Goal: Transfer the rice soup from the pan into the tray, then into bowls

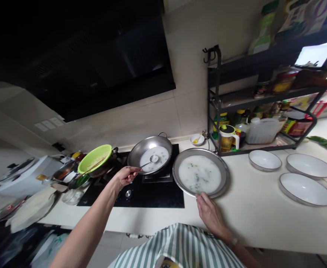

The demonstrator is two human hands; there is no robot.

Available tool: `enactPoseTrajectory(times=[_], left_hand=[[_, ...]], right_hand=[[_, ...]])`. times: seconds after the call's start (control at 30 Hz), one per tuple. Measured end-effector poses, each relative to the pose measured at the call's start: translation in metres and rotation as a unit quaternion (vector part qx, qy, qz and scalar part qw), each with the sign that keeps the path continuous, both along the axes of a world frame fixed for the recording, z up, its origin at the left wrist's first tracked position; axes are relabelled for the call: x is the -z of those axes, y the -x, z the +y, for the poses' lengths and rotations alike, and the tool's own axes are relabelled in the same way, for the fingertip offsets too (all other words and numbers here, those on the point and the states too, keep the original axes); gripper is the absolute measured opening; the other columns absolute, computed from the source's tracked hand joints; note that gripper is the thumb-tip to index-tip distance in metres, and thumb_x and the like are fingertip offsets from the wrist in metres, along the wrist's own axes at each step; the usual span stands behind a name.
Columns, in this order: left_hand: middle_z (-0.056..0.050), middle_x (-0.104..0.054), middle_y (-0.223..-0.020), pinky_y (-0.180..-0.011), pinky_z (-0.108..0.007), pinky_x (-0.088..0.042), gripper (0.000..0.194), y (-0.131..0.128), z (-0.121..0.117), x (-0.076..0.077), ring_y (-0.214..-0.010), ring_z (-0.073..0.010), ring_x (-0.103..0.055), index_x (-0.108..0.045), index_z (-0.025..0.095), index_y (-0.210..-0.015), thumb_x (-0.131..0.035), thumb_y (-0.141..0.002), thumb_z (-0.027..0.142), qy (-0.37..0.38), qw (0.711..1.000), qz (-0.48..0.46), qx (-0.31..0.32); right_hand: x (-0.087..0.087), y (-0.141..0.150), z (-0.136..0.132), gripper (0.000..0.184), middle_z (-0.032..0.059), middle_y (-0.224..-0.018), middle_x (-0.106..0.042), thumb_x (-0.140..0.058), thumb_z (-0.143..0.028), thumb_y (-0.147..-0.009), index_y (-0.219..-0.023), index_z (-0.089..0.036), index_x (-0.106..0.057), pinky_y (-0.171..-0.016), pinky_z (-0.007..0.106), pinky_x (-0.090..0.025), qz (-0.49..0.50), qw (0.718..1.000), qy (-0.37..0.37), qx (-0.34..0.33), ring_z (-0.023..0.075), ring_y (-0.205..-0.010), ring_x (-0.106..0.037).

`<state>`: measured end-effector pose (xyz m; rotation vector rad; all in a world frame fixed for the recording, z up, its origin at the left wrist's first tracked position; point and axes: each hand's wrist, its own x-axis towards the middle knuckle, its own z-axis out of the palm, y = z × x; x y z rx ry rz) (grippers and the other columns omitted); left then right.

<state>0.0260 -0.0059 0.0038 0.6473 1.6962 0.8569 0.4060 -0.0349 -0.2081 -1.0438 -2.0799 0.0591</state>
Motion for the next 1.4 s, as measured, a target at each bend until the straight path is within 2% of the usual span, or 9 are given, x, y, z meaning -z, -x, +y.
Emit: enactPoseTrajectory(times=[0.2, 0.5, 0.8, 0.9, 1.03, 1.13, 1.23, 1.3, 1.4], left_hand=[[0.003, -0.050, -0.047, -0.034, -0.013, -0.013, 0.006, -0.009, -0.007, -0.009, -0.033, -0.0006, -0.028, -0.068, 0.006, -0.078, -0.066, -0.082, 0.010, -0.026, 0.999, -0.044, -0.014], [0.004, -0.053, -0.047, -0.035, -0.017, -0.011, 0.016, -0.041, -0.019, -0.020, -0.031, -0.0016, -0.029, -0.067, 0.009, -0.080, -0.076, -0.077, 0.022, -0.060, 0.993, -0.050, 0.085], [0.005, -0.052, -0.045, -0.036, -0.020, -0.009, 0.018, -0.096, -0.023, 0.000, -0.030, -0.0025, -0.026, -0.066, 0.011, -0.085, -0.072, -0.079, 0.027, -0.041, 0.987, -0.067, 0.139], [0.005, -0.052, -0.046, -0.037, -0.020, -0.012, 0.021, -0.114, -0.026, 0.015, -0.030, -0.0029, -0.027, -0.066, 0.012, -0.086, -0.072, -0.081, 0.031, -0.021, 0.982, -0.060, 0.179], [0.005, -0.052, -0.044, -0.038, -0.021, -0.018, 0.018, -0.134, -0.028, 0.043, -0.031, -0.0060, -0.031, -0.065, 0.015, -0.084, -0.064, -0.088, 0.032, -0.030, 0.974, 0.035, 0.223], [0.001, -0.053, -0.047, -0.045, -0.024, -0.030, 0.020, -0.142, -0.030, 0.060, -0.037, -0.0099, -0.042, -0.062, 0.017, -0.074, -0.059, -0.091, 0.026, -0.085, 0.943, 0.169, 0.275], [-0.008, -0.063, -0.061, -0.059, -0.028, -0.040, 0.017, -0.145, -0.035, 0.066, -0.057, -0.0181, -0.059, -0.066, 0.016, -0.076, -0.056, -0.090, 0.016, -0.169, 0.867, 0.337, 0.326], [-0.013, -0.066, -0.071, -0.066, -0.031, -0.043, 0.019, -0.145, -0.039, 0.065, -0.068, -0.0239, -0.065, -0.071, 0.014, -0.098, -0.054, -0.089, 0.012, -0.182, 0.821, 0.412, 0.352], [-0.015, -0.069, -0.080, -0.072, -0.035, -0.045, 0.044, -0.145, -0.044, 0.061, -0.075, -0.0282, -0.068, -0.061, 0.014, -0.131, -0.052, -0.088, 0.010, -0.179, 0.778, 0.457, 0.391]], right_hand=[[0.000, 0.000, 0.000, 0.031, 0.0083, -0.089, -0.068, -0.040, -0.019, -0.103, -0.106, -0.017, -0.071, -0.062, 0.025, -0.054, 0.000, 1.000, -0.008, 0.002, 0.0170, -0.071, -0.068], [-0.001, 0.002, 0.000, 0.032, 0.0082, -0.088, -0.068, -0.039, -0.021, -0.103, -0.105, -0.018, -0.071, -0.063, 0.026, -0.055, 0.006, 1.000, -0.002, 0.004, 0.0172, -0.071, -0.068], [-0.003, 0.002, 0.000, 0.032, 0.0081, -0.086, -0.068, -0.039, -0.021, -0.103, -0.104, -0.017, -0.071, -0.062, 0.026, -0.055, -0.002, 1.000, -0.013, 0.010, 0.0173, -0.068, -0.067], [-0.004, 0.002, 0.000, 0.033, 0.0084, -0.086, -0.068, -0.039, -0.021, -0.103, -0.104, -0.017, -0.071, -0.061, 0.027, -0.056, -0.005, 1.000, -0.013, 0.010, 0.0175, -0.067, -0.068], [-0.003, 0.002, 0.000, 0.032, 0.0103, -0.090, -0.070, -0.040, -0.022, -0.103, -0.104, -0.016, -0.071, -0.062, 0.027, -0.057, -0.007, 1.000, -0.012, 0.014, 0.0183, -0.069, -0.069], [-0.001, 0.002, 0.000, 0.032, 0.0110, -0.093, -0.071, -0.041, -0.022, -0.102, -0.105, -0.018, -0.072, -0.063, 0.027, -0.057, -0.005, 1.000, -0.007, 0.017, 0.0188, -0.072, -0.071], [-0.001, 0.002, 0.000, 0.032, 0.0109, -0.093, -0.071, -0.041, -0.023, -0.102, -0.106, -0.018, -0.072, -0.064, 0.027, -0.058, 0.006, 1.000, -0.010, 0.017, 0.0193, -0.074, -0.071], [-0.002, 0.002, 0.000, 0.031, 0.0100, -0.092, -0.070, -0.041, -0.023, -0.102, -0.106, -0.018, -0.072, -0.063, 0.027, -0.057, 0.009, 1.000, -0.006, 0.011, 0.0187, -0.072, -0.070], [-0.004, 0.002, -0.001, 0.031, 0.0092, -0.091, -0.070, -0.041, -0.022, -0.102, -0.106, -0.018, -0.071, -0.062, 0.027, -0.057, 0.007, 1.000, 0.006, 0.003, 0.0179, -0.071, -0.070]])
